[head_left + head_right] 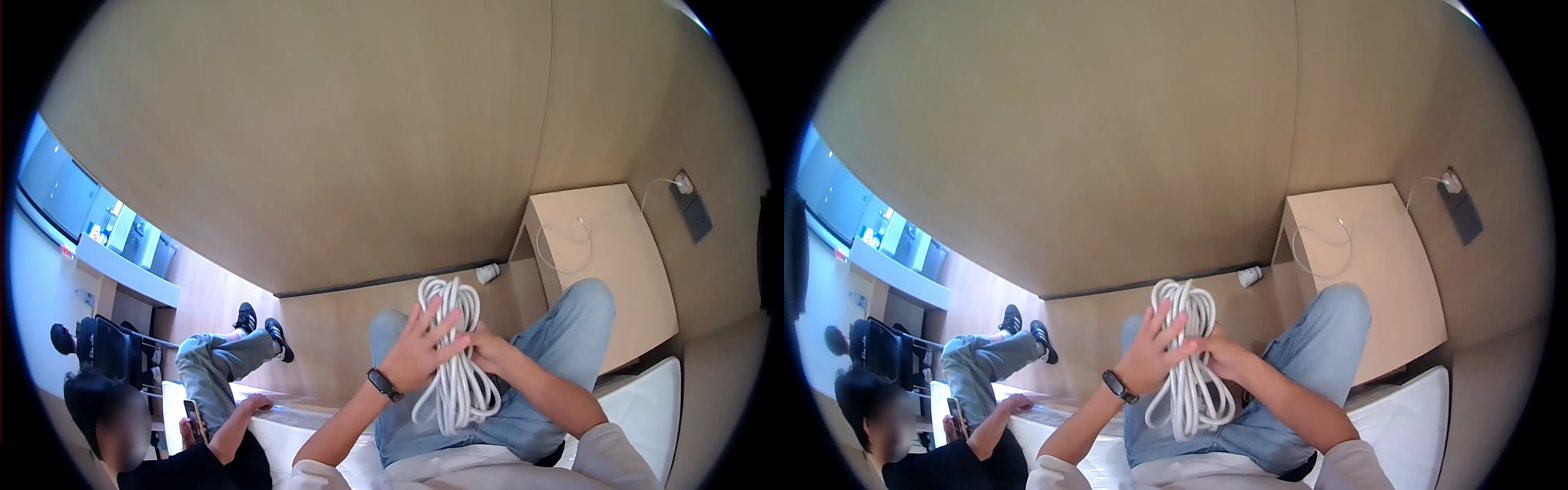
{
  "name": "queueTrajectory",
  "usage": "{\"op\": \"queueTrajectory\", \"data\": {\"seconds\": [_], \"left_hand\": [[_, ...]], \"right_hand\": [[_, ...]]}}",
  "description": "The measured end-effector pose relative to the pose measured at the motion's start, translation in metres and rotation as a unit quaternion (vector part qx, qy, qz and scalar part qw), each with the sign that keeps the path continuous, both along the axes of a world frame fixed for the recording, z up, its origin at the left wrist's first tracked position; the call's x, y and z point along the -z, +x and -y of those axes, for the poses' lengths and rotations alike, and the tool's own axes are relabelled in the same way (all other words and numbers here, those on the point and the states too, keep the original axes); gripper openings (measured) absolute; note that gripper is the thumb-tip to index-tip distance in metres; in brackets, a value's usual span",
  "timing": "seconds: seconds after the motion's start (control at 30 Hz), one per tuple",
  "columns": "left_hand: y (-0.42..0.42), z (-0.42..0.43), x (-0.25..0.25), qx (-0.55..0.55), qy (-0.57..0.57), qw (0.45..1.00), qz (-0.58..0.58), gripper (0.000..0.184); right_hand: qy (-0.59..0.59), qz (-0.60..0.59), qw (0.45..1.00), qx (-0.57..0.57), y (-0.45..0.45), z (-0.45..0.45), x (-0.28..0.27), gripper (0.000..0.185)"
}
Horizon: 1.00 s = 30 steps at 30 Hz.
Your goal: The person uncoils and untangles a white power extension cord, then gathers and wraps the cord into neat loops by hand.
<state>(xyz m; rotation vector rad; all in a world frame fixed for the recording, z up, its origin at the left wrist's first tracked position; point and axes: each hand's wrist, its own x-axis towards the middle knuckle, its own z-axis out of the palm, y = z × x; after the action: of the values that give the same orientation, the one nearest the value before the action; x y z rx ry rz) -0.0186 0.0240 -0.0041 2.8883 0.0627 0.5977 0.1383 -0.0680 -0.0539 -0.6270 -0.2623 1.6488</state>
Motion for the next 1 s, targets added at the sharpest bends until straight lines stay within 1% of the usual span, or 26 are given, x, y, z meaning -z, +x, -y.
{"op": "queueTrajectory", "data": {"seconds": [0.03,0.07,0.13,0.17,0.2,0.23,0.27,0.3,0.33,0.4,0.43,0.47,0.53,0.57,0.6,0.67,0.7,0.73,0.8,0.83,0.87,0.93,0.97,1.0], "left_hand": [[-0.001,-0.004,0.000,0.015,-0.049,0.999,-0.007,0.063],[-0.002,-0.006,-0.002,0.019,-0.050,0.999,-0.007,0.063],[-0.006,-0.009,-0.005,-0.019,-0.163,0.984,-0.065,0.076],[-0.010,-0.009,-0.001,-0.019,-0.205,0.978,-0.037,0.074],[-0.014,-0.008,0.007,-0.014,-0.205,0.978,-0.040,0.074],[-0.017,-0.007,0.016,-0.001,-0.442,0.897,0.006,0.069],[-0.020,-0.005,0.024,0.010,-0.652,0.757,0.049,0.063],[-0.013,0.008,0.020,-0.025,-0.737,0.669,0.093,0.067],[-0.008,0.019,0.018,-0.024,-0.739,0.667,0.091,0.067],[-0.004,0.042,0.020,-0.048,-0.630,0.775,0.024,0.092],[0.001,0.050,0.026,-0.063,-0.644,0.761,0.048,0.104],[0.000,0.052,0.034,-0.065,-0.647,0.758,0.051,0.104],[0.000,0.052,0.051,-0.056,-0.727,0.684,-0.006,0.081],[-0.001,0.053,0.057,-0.074,-0.732,0.678,-0.001,0.067],[-0.002,0.055,0.059,-0.075,-0.733,0.676,0.000,0.067],[-0.005,0.060,0.059,-0.097,-0.713,0.693,0.048,0.069],[-0.007,0.059,0.057,-0.115,-0.714,0.688,0.062,0.065],[-0.010,0.056,0.057,-0.115,-0.716,0.686,0.060,0.065],[-0.019,0.047,0.056,-0.115,-0.759,0.634,0.096,0.067],[-0.027,0.044,0.055,-0.149,-0.802,0.574,0.068,0.069],[-0.033,0.039,0.052,-0.151,-0.801,0.576,0.066,0.069],[-0.027,0.029,0.016,-0.045,-0.828,0.537,0.155,0.068],[-0.024,0.025,0.012,-0.013,-0.831,0.518,0.202,0.072],[-0.021,0.021,0.009,0.021,-0.823,0.516,0.235,0.077]], "right_hand": [[0.001,0.011,0.999,0.036,0.000,0.000,-0.005,0.062],[0.000,0.010,0.999,0.040,0.002,-0.002,-0.005,0.062],[-0.062,0.013,0.994,0.086,0.006,-0.003,-0.004,0.047],[-0.068,-0.013,0.993,0.093,0.007,-0.003,-0.004,0.034],[-0.069,-0.016,0.993,0.098,0.009,-0.003,-0.007,0.034],[-0.045,-0.010,0.995,0.089,0.010,-0.004,-0.013,0.033],[-0.022,-0.005,0.997,0.079,0.011,-0.003,-0.015,0.032],[-0.016,-0.013,0.996,0.088,0.012,-0.002,-0.014,0.036],[-0.017,-0.013,0.996,0.090,0.011,-0.003,-0.012,0.036],[0.010,0.047,0.986,0.160,0.006,-0.005,-0.007,0.040],[0.014,0.069,0.988,0.137,0.007,-0.004,-0.006,0.056],[0.011,0.071,0.988,0.133,0.006,-0.003,-0.007,0.056],[0.116,0.191,0.964,0.141,0.000,-0.002,-0.015,0.074],[0.135,0.257,0.950,0.113,0.001,0.000,-0.021,0.089],[0.133,0.258,0.951,0.111,0.001,-0.001,-0.026,0.089],[0.182,0.351,0.914,0.096,-0.002,-0.003,-0.036,0.090],[0.176,0.354,0.915,0.084,-0.002,-0.001,-0.044,0.086],[0.173,0.353,0.915,0.084,0.002,-0.001,-0.043,0.086],[0.225,0.482,0.842,0.088,0.012,-0.004,-0.041,0.078],[0.216,0.447,0.863,0.089,0.018,-0.005,-0.043,0.068],[0.217,0.444,0.864,0.091,0.022,-0.004,-0.040,0.068],[0.155,0.293,0.943,0.035,0.030,-0.006,-0.033,0.062],[0.144,0.281,0.948,0.021,0.027,-0.004,-0.032,0.058],[0.145,0.281,0.948,0.023,0.025,-0.004,-0.034,0.058]]}}
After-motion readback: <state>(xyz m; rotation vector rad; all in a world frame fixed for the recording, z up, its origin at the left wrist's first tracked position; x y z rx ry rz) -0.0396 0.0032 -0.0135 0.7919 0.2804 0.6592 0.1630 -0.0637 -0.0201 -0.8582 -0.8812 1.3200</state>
